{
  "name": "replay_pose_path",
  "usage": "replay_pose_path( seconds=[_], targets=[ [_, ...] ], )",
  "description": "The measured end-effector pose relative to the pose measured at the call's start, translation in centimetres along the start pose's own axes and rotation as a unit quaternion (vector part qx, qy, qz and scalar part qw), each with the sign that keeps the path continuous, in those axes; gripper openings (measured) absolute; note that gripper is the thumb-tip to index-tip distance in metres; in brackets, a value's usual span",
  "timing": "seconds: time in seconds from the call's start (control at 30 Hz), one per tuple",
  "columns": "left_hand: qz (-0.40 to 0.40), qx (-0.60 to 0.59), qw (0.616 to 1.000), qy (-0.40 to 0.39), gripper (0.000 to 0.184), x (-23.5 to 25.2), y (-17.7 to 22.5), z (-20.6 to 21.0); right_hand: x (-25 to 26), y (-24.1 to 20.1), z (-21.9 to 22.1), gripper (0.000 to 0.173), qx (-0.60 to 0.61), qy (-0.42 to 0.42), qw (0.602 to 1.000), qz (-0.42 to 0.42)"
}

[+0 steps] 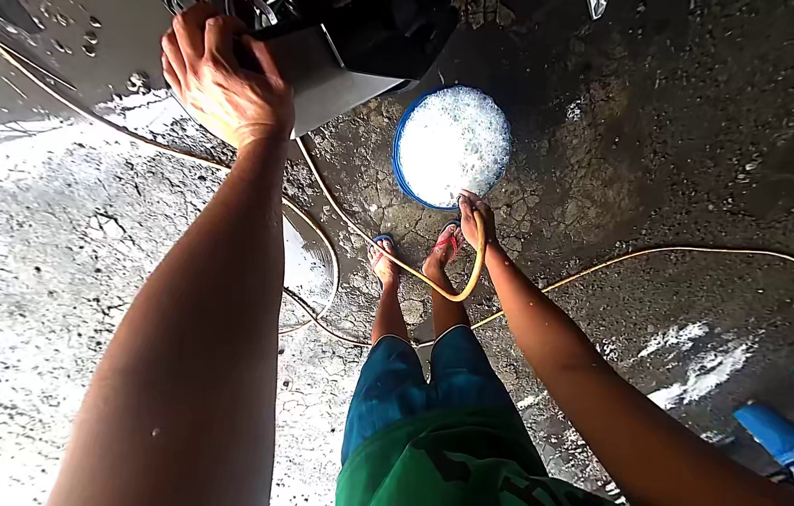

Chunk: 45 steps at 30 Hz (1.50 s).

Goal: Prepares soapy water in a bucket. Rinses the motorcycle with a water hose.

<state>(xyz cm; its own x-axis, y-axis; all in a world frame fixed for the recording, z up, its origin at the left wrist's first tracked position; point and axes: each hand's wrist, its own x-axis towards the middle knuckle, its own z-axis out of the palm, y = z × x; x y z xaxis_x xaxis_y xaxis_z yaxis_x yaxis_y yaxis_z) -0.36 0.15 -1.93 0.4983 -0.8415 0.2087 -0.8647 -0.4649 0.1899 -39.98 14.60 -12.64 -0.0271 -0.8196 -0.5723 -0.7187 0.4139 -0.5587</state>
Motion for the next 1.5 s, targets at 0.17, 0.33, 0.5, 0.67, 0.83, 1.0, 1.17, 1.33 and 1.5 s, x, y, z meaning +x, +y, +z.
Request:
replay_pose_path(
  seconds=[0.17, 0.33, 0.5, 0.67, 0.83, 1.0, 1.17, 1.33, 1.5],
  targets=[
    [0.001, -0.002, 1.000, -0.001, 0.035, 0.0, 0.0, -0.2, -0.1, 0.5, 0.0, 0.041, 0.030, -0.010, 0.999, 0.022],
    [-0.004, 0.005, 1.000, 0.020, 0.032, -0.1, 0.0, 0.0, 0.9, 1.9, 0.5, 0.040, 0.013, -0.009, 1.000, 0.025],
    [-0.004, 0.006, 1.000, 0.008, 0.033, 0.0, 0.1, -0.1, 0.9, 2.0, 0.3, 0.041, 0.011, -0.003, 1.000, 0.021],
    [-0.013, 0.010, 1.000, 0.000, 0.034, 0.0, 0.2, -0.1, 0.8, 1.7, 0.2, 0.042, 0.007, -0.014, 0.999, 0.032],
    [-0.007, 0.010, 1.000, 0.008, 0.034, 0.1, 0.0, 0.0, 0.6, 1.6, 0.3, 0.042, -0.001, -0.016, 0.999, 0.038],
    [-0.016, 0.011, 1.000, -0.004, 0.035, 0.1, 0.2, -0.1, 0.6, 2.1, 0.5, 0.042, 0.000, -0.011, 0.999, 0.038],
    [-0.007, 0.009, 1.000, 0.008, 0.034, 0.1, 0.1, 0.0, 0.3, 1.8, 0.3, 0.042, 0.006, -0.009, 1.000, 0.029],
    [-0.010, 0.010, 1.000, 0.006, 0.034, 0.1, 0.1, -0.1, 0.3, 1.7, 0.4, 0.043, -0.003, -0.006, 0.999, 0.034],
    [-0.010, 0.012, 1.000, 0.011, 0.033, 0.2, 0.1, 0.0, 0.1, 1.8, 0.5, 0.042, 0.005, -0.012, 0.999, 0.032]
  ],
)
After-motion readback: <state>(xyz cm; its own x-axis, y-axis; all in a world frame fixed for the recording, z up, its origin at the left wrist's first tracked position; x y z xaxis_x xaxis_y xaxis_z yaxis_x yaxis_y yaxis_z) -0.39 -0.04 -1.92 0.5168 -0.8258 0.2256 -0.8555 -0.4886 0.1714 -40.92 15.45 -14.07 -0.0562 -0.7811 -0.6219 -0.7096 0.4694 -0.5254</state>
